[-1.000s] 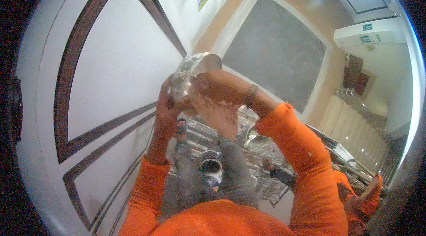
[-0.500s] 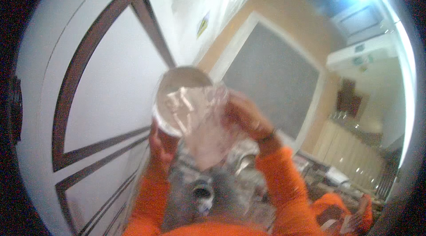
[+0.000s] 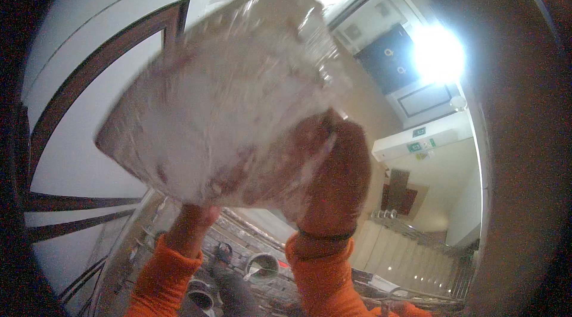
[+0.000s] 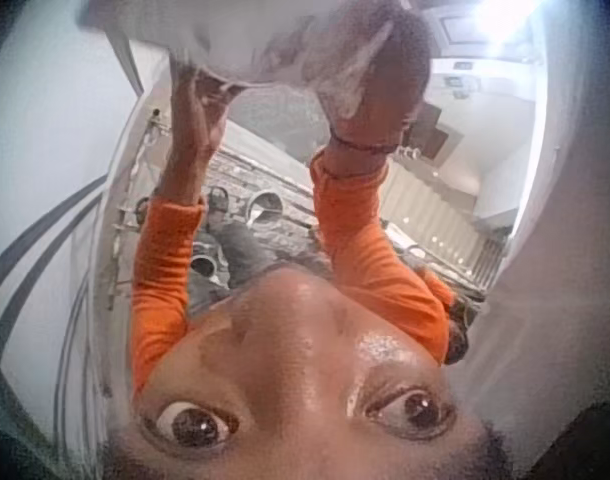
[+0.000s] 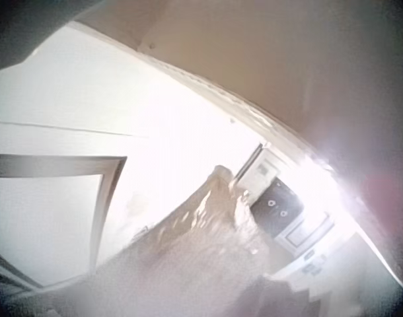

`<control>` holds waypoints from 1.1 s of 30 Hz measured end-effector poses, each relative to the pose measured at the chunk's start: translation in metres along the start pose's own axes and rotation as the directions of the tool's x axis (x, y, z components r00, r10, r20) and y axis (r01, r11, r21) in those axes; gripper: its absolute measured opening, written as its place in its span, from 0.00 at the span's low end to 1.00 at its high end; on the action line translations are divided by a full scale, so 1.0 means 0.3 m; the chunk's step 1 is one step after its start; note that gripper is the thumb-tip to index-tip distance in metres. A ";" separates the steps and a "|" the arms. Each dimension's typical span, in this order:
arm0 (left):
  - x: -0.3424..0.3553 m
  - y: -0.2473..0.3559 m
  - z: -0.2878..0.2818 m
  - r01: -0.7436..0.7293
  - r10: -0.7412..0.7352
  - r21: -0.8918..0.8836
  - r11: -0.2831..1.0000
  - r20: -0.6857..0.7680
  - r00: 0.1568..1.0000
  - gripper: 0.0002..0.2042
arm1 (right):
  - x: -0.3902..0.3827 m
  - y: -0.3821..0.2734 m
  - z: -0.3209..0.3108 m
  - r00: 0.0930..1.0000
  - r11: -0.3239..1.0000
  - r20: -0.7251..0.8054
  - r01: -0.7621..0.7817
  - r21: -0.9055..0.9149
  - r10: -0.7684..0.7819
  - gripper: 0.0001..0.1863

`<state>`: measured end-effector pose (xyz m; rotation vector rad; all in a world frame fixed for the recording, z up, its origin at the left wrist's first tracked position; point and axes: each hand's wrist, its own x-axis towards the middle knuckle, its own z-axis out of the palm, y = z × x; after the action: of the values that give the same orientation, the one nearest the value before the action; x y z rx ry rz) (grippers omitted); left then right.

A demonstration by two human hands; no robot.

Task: The person holds a container of white plaster in the left hand and uses a trowel in the right hand to scoop the material. They apply the plaster to a wall surface, smoothing it out with the trowel. The person repeatedly scoops more plaster from the container and continues applying it to the wall.

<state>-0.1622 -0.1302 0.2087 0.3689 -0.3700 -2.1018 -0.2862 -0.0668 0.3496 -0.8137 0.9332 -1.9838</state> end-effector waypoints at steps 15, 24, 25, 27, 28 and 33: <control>-0.103 0.069 0.100 -0.086 0.081 0.127 0.988 0.044 0.996 0.38 | -0.137 -0.212 0.125 0.942 0.848 0.316 -0.076 0.525 -0.111 0.37; -0.083 0.001 0.142 -0.033 0.030 -0.081 0.996 -0.042 0.999 0.33 | -0.084 -0.063 -0.014 0.970 0.972 0.169 -0.196 0.130 0.173 0.29; -0.064 -0.028 0.123 -0.034 0.035 -0.129 0.991 0.004 0.999 0.33 | -0.061 -0.041 -0.018 0.964 0.968 0.175 -0.223 0.119 0.200 0.28; -0.062 -0.072 0.124 -0.004 0.015 -0.131 0.991 0.079 0.997 0.37 | -0.031 -0.038 -0.044 0.959 0.963 0.160 -0.252 0.098 0.235 0.27; -0.061 -0.070 0.128 -0.015 0.031 -0.126 0.992 0.124 0.992 0.40 | -0.014 -0.038 -0.039 0.953 0.958 0.178 -0.265 0.108 0.244 0.26; -0.082 -0.091 0.111 -0.038 0.044 -0.056 0.998 0.097 0.994 0.40 | 0.024 -0.089 -0.090 0.921 0.913 0.255 -0.351 0.209 0.295 0.23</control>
<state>-0.1836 -0.0914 0.2310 0.2252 -0.3744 -2.0902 -0.3210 -0.0527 0.3590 -0.6666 0.6249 -1.6410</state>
